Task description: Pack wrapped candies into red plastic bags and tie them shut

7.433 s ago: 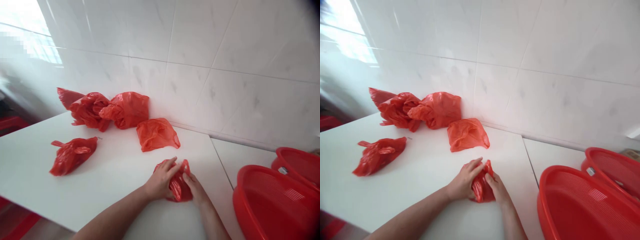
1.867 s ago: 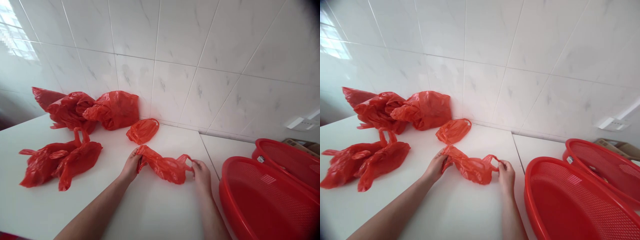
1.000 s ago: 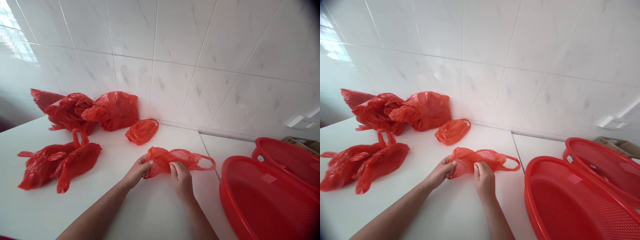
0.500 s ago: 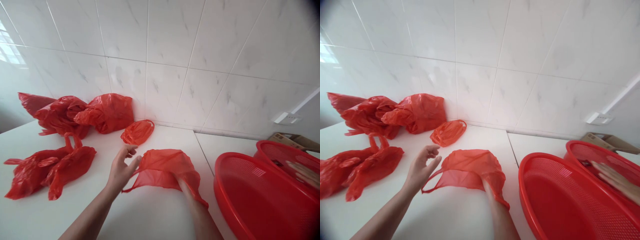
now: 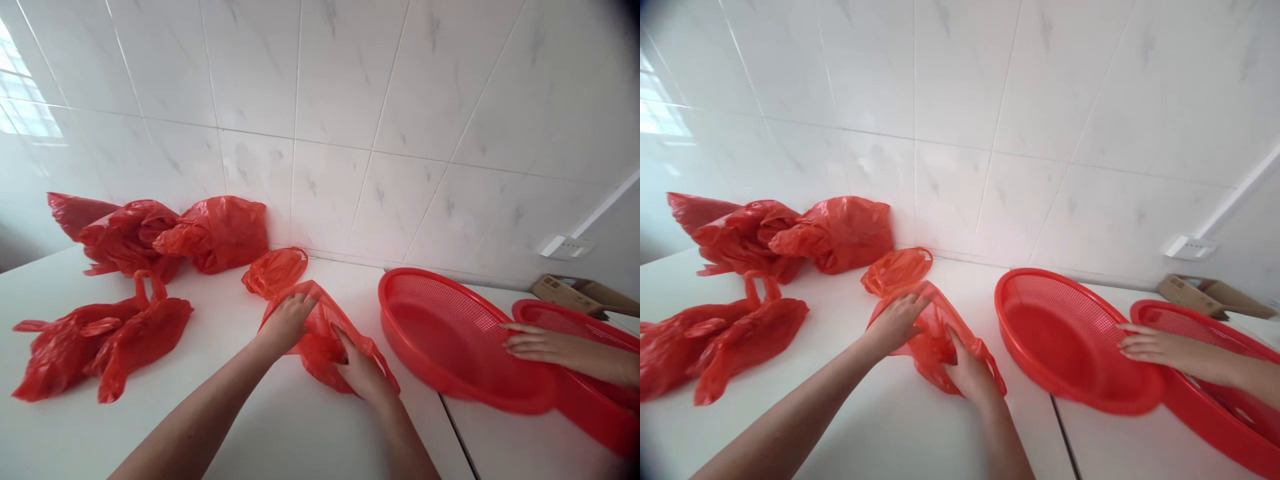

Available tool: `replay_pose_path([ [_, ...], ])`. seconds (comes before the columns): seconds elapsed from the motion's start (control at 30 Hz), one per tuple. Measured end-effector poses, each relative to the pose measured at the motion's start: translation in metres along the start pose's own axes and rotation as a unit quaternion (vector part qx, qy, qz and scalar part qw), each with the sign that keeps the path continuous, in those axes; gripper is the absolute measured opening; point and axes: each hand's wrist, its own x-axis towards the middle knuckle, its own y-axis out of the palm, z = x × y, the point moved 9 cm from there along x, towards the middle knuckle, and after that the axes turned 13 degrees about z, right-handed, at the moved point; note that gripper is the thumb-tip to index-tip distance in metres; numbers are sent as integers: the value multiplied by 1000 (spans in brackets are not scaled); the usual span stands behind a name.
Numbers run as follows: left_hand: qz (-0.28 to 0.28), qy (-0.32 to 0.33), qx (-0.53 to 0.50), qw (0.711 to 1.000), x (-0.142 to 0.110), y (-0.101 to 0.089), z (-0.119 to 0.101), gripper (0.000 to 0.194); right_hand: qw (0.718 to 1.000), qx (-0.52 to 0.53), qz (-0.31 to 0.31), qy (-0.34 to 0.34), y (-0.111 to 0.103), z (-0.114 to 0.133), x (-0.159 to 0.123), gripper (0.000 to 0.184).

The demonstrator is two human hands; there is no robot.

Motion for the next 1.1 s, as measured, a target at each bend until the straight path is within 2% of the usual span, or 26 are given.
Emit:
replay_pose_path([
  [0.03, 23, -18, 16, 999, 1, 2, 12, 68, 996, -11, 82, 14, 37, -11, 3, 39],
  [0.07, 53, -33, 23, 998, 0, 7, 23, 70, 987, -20, 154, 34, 65, -22, 5, 41],
  [0.1, 87, -40, 20, 995, -2, 14, 31, 69, 975, -28, 212, 57, 83, -33, 5, 37],
  [0.13, 116, -40, 8, 992, -6, 21, 37, 67, 964, -32, 250, 81, 92, -43, 6, 31],
  [0.17, 137, -36, -6, 990, -10, 27, 40, 65, 959, -27, 262, 105, 92, -52, 8, 29],
  [0.3, 172, -22, -28, 984, -20, 42, 35, 55, 963, 126, 165, 172, 59, -77, 18, 36],
  [0.4, 182, -13, -25, 983, -23, 42, 14, 51, 951, 211, 122, 190, 50, -84, 19, 40],
  [0.47, 163, 20, -20, 986, -22, 35, -8, 52, 951, 209, 134, 184, 52, -82, 19, 44],
  [0.57, 124, 109, -3, 986, -20, 29, -44, 45, 967, 148, 150, 143, 55, -69, 21, 47],
  [0.63, 119, 139, 19, 983, -18, 35, -56, 39, 978, 94, 154, 100, 56, -57, 22, 46],
  [0.67, 128, 131, 33, 982, -16, 41, -55, 34, 981, 80, 156, 83, 57, -53, 22, 46],
  [0.73, 177, 84, 53, 979, -13, 57, -44, 32, 981, 93, 159, 69, 59, -49, 23, 47],
  [0.8, 251, 43, 49, 966, -15, 74, -31, 44, 972, 157, 154, 84, 58, -53, 23, 49],
  [0.87, 325, 30, 25, 945, -23, 85, -26, 55, 955, 248, 130, 102, 54, -60, 24, 49],
  [0.93, 354, 37, 0, 934, -32, 86, -29, 56, 934, 323, 106, 109, 51, -66, 26, 48],
  [1.0, 332, 67, -22, 941, -36, 78, -40, 46, 928, 341, 95, 116, 50, -73, 27, 45],
  [1.1, 212, 147, -37, 965, -37, 53, -61, 26, 965, 212, 80, 136, 46, -81, 27, 39],
])
